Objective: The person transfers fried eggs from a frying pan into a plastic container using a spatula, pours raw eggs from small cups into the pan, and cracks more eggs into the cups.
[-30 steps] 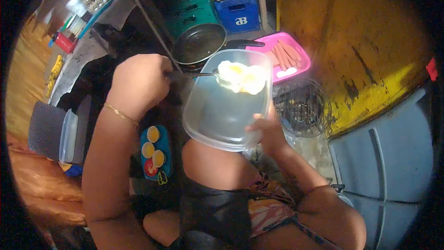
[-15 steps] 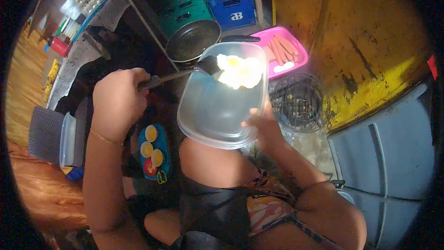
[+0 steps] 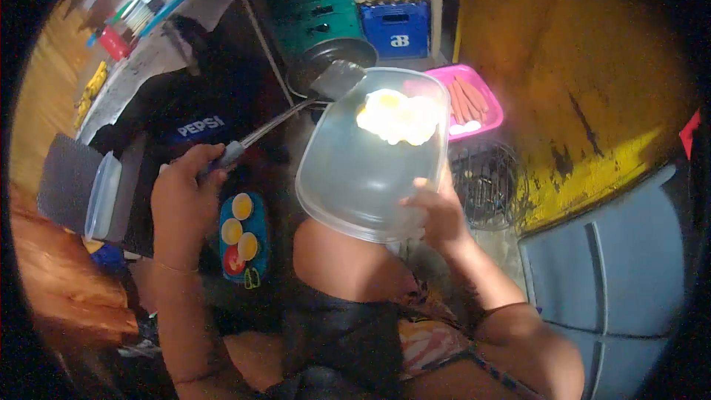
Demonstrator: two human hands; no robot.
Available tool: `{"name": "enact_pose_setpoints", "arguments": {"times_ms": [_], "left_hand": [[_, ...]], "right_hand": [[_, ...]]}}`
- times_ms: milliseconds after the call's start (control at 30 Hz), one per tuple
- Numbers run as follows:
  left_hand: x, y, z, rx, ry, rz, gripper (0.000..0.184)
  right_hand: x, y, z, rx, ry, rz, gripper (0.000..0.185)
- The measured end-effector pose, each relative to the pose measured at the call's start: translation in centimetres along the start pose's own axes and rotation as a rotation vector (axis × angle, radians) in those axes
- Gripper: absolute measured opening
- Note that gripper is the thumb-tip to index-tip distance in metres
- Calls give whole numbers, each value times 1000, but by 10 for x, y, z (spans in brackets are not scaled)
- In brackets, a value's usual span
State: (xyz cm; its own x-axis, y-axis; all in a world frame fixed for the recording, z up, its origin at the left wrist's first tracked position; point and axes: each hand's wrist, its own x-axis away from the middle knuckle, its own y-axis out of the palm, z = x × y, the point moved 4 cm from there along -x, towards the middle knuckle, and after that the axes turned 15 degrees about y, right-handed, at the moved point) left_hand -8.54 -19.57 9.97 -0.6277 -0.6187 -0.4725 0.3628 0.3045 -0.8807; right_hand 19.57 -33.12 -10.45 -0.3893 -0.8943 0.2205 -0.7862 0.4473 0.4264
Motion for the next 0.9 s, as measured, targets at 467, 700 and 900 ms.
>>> {"name": "enact_pose_setpoints", "arguments": {"times_ms": [467,700,900], "left_hand": [[154,-25,-118,220,-553,324,33],[269,-6,-161,-99,-793,121,30],[335,60,-170,-60,-885,5,26]], "right_hand": [[12,114,-29,63,188,-300,97],[-8,172,-2,72,322,-543,90],[-37,277,22,155,334,-759,73]]}}
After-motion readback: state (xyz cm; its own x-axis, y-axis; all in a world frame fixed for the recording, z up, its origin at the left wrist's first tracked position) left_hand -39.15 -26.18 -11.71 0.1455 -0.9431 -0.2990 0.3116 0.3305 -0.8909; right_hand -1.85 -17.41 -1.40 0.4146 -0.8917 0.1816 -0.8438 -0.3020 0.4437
